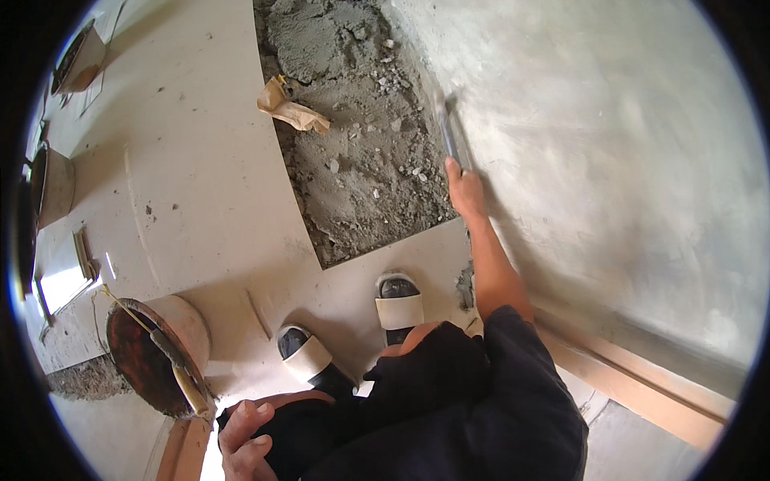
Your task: The person uses a hammer to break up hardened cement on a floor, then scoops fresh cement from a bucket with a trowel and spreads it into the prepared area. The person levels the surface with the trowel.
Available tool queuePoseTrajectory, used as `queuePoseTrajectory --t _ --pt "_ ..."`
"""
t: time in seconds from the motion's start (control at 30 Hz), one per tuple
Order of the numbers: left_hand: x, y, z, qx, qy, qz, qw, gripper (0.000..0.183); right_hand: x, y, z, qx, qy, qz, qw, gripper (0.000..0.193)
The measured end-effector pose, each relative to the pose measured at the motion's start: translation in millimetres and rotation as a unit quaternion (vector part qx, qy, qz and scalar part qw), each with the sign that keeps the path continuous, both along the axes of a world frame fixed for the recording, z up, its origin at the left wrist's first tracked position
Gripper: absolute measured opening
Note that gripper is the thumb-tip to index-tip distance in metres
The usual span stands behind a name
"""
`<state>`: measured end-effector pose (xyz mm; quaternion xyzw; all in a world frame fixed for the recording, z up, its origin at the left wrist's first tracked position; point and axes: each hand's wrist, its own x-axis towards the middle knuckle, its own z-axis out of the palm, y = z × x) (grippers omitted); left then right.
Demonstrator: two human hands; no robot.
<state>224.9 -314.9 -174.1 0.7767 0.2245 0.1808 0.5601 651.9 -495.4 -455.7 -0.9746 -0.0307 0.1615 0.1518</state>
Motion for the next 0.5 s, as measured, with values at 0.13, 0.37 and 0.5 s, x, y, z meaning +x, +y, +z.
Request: queuePoseTrajectory --t 0.13,0.37,0.5 --pt "5 2 -16 0.072 -0.057 -0.027 0.995 0.052 17 6 42 0.286 -0.194 0.115 0.931 0.061" --pt "-10 -7 -5 0.016 -0.025 -0.002 1.0 0.057 -32 -2 13 -0.013 0.116 -0.106 0.988 0.072" --pt "-13 -12 2 0.013 -0.009 0.007 1.0 0.061 -28 -4 19 0.07 0.028 -0.037 0.996 0.077"
